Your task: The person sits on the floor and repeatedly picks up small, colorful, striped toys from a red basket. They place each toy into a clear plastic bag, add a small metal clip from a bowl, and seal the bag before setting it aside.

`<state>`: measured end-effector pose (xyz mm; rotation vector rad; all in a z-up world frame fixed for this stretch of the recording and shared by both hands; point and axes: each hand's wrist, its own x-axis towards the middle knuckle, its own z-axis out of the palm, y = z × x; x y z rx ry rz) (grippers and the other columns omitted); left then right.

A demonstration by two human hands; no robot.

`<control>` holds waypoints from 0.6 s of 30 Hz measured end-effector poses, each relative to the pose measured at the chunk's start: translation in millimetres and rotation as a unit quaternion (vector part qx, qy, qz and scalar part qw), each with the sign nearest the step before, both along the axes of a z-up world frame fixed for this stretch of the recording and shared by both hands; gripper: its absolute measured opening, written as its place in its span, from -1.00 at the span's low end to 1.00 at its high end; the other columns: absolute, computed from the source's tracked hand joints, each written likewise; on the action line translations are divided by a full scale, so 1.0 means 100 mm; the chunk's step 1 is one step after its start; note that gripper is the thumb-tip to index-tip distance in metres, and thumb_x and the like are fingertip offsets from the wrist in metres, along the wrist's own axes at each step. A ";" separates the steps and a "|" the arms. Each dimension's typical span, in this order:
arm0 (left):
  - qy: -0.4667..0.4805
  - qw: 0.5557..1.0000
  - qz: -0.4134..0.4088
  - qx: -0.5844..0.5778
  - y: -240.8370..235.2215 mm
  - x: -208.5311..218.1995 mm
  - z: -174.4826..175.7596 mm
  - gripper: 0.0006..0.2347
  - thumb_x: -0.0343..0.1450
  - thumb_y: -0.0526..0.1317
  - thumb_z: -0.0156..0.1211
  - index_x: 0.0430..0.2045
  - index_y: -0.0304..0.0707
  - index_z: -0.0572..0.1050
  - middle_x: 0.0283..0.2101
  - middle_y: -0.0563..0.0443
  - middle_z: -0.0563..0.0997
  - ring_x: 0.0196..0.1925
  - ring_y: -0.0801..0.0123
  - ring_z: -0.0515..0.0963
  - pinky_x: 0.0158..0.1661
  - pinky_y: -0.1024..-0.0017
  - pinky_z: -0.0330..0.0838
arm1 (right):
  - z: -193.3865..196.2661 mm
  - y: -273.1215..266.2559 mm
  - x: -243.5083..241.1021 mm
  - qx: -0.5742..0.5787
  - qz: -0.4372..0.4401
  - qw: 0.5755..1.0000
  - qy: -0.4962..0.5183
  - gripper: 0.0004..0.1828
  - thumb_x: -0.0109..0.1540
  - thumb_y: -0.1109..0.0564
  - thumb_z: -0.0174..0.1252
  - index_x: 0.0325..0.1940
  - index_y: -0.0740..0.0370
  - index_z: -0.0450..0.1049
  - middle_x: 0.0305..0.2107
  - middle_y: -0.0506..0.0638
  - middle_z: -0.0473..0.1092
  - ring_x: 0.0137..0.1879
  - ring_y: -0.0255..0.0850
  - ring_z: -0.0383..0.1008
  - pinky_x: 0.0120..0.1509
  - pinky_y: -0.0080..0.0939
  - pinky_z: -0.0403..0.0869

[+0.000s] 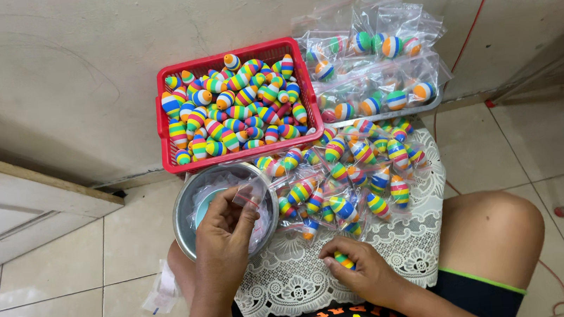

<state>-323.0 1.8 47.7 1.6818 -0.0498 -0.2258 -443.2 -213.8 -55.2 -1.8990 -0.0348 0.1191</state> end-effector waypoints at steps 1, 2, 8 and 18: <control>-0.001 1.000 0.005 -0.002 -0.02 0.02 -0.01 -0.80 0.46 -0.28 0.22 -0.05 -0.23 0.58 -0.27 0.09 0.65 -0.22 0.47 0.62 -0.17 0.50 0.55 | 0.01 -0.03 0.03 -0.002 0.005 1.000 -0.001 -0.82 0.31 0.02 0.11 -0.14 0.07 0.58 -0.31 -0.12 0.56 -0.17 -0.28 0.57 -0.08 -0.22 0.48; -0.011 1.000 0.001 -0.010 -0.03 0.03 -0.02 -0.84 0.47 -0.28 0.21 -0.10 -0.24 0.60 -0.33 0.09 0.62 -0.26 0.52 0.59 -0.21 0.52 0.51 | 0.02 -0.07 0.06 -0.001 0.011 0.999 0.033 -0.80 0.30 0.00 0.12 -0.13 0.06 0.60 -0.28 -0.14 0.58 -0.11 -0.29 0.57 -0.02 -0.23 0.47; -0.033 0.999 -0.039 -0.018 -0.18 0.11 0.16 -0.91 0.47 -0.31 0.21 -0.25 -0.30 0.61 -0.22 0.08 0.72 -0.12 0.56 0.64 -0.14 0.56 0.55 | 0.06 -0.10 0.17 0.017 0.044 0.996 0.080 -0.81 0.29 -0.01 0.14 -0.16 0.06 0.60 -0.29 -0.15 0.58 -0.10 -0.32 0.56 0.01 -0.24 0.47; 0.019 0.996 -0.076 0.032 -0.14 -0.07 0.19 -0.83 0.46 -0.21 0.20 -0.19 -0.24 0.68 -0.28 0.07 0.76 -0.19 0.55 0.69 -0.22 0.55 0.61 | 0.09 -0.17 0.12 0.025 0.040 0.990 0.135 -0.76 0.31 0.00 0.11 0.00 0.01 0.58 -0.12 -0.15 0.53 0.01 -0.35 0.51 0.14 -0.30 0.43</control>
